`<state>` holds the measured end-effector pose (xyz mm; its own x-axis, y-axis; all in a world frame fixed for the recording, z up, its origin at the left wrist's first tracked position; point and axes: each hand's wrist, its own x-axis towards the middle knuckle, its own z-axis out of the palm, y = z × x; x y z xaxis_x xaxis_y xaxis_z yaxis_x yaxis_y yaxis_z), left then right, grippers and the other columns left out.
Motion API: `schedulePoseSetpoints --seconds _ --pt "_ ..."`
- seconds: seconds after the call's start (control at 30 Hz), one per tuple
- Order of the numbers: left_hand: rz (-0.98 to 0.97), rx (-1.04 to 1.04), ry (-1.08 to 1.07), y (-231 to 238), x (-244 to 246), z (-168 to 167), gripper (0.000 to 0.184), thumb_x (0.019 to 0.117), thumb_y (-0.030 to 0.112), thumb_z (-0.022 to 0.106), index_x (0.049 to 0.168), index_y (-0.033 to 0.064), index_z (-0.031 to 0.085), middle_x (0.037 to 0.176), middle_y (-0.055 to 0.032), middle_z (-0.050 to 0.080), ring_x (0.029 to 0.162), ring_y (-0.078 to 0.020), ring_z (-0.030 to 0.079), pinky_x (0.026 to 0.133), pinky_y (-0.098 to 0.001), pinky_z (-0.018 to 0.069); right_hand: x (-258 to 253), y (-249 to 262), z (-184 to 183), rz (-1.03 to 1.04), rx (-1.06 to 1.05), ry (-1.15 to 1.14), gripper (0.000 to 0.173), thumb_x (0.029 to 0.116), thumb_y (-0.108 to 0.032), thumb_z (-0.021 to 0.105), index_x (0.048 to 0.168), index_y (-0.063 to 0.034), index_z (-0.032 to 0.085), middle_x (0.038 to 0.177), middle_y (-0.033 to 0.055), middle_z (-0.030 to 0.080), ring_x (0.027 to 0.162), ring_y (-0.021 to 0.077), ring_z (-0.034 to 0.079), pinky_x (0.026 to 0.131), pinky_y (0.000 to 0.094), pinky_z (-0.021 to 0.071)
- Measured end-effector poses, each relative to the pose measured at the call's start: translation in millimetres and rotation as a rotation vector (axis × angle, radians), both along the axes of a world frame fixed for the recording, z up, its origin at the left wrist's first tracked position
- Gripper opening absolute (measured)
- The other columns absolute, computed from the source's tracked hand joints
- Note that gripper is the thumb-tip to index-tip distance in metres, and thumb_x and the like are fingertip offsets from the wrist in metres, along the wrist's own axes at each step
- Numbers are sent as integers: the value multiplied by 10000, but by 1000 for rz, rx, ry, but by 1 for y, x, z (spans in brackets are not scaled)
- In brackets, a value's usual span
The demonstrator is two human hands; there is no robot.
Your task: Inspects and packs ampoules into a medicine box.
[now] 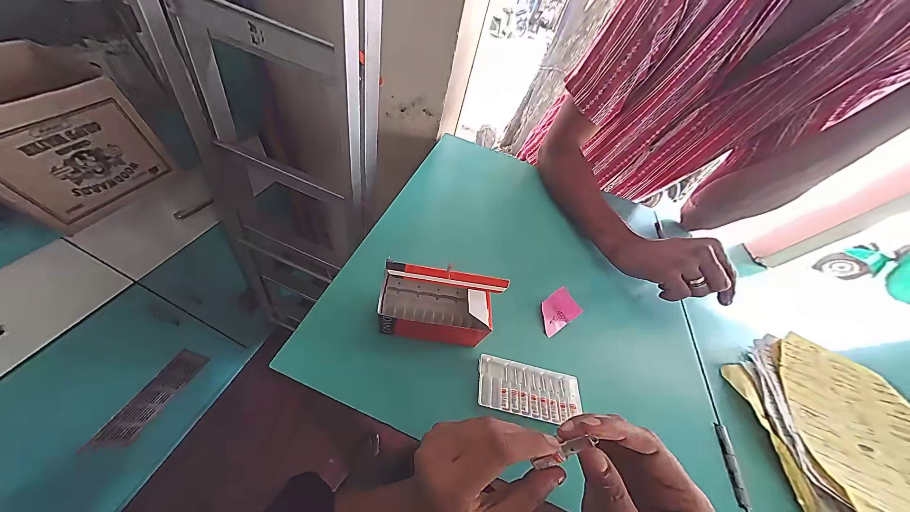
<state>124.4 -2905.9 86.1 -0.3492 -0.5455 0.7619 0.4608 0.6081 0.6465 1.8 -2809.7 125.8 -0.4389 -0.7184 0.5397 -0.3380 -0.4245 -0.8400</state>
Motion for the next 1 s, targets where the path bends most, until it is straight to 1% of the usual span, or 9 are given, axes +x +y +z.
schedulePoseSetpoints --seconds 0.27,0.4,0.47,0.57,0.7,0.8,0.87,0.93,1.0 --pt "5 -4 4 1 0 -2 144 923 72 740 1019 -17 682 961 -89 744 909 -84 724 842 -195 592 -1 2 -4 -10 12 27 161 1019 -185 630 1152 -185 721 1078 -90 741 974 28 703 871 179 579" --pt "31 10 -12 -6 1 -2 206 936 78 724 1118 2 662 978 -76 748 896 -81 728 836 -207 603 -29 8 7 -160 73 303 175 1027 -213 616 1175 -232 706 1109 -114 717 963 12 689 831 175 584" --pt "62 21 -5 -13 1 -3 304 943 94 722 1220 33 611 1002 -53 751 906 -76 736 838 -216 611 -55 8 20 -318 92 514 113 1017 -187 636 1088 -142 711 1054 -48 723 949 14 686 833 178 578" --pt "126 -1 8 -24 -5 -7 339 941 105 722 1250 54 593 1012 -36 751 906 -66 733 830 -214 612 -97 -10 32 -460 199 755 225 1006 -214 636 1020 -21 750 968 87 743 892 54 695 788 186 566" --pt "180 -22 28 -35 -18 -11 339 934 113 726 1246 61 603 988 -26 753 892 -67 736 819 -214 615 -144 -45 21 -385 448 896 256 974 -242 622 1090 -56 754 1074 154 743 960 297 723 788 458 588" --pt "198 -7 1 -36 -17 -17 380 933 141 730 1280 85 584 977 -7 761 869 -62 739 801 -214 620 -158 -63 -2 -319 511 835 384 932 -221 686 1261 -24 705 1102 179 744 983 331 726 830 508 580" --pt "208 1 -20 -36 -17 -18 387 936 152 733 1285 85 582 973 -11 765 868 -62 742 806 -214 619 -159 -70 -11 -346 508 802 403 913 -159 696 1292 -23 678 1060 154 758 952 322 738 809 535 581" --pt "203 6 -58 -36 -17 -16 383 940 148 727 1281 66 575 962 -25 767 866 -54 740 810 -207 613 -160 -74 -16 -449 455 821 270 902 -100 679 1164 -41 709 951 102 777 854 292 757 721 528 582" --pt "184 12 -108 -36 -13 -13 385 933 126 728 1275 27 581 948 -48 773 864 -56 743 815 -207 609 -160 -73 -15 -569 324 869 140 898 -93 661 1004 -46 741 907 86 770 827 278 749 707 516 569"
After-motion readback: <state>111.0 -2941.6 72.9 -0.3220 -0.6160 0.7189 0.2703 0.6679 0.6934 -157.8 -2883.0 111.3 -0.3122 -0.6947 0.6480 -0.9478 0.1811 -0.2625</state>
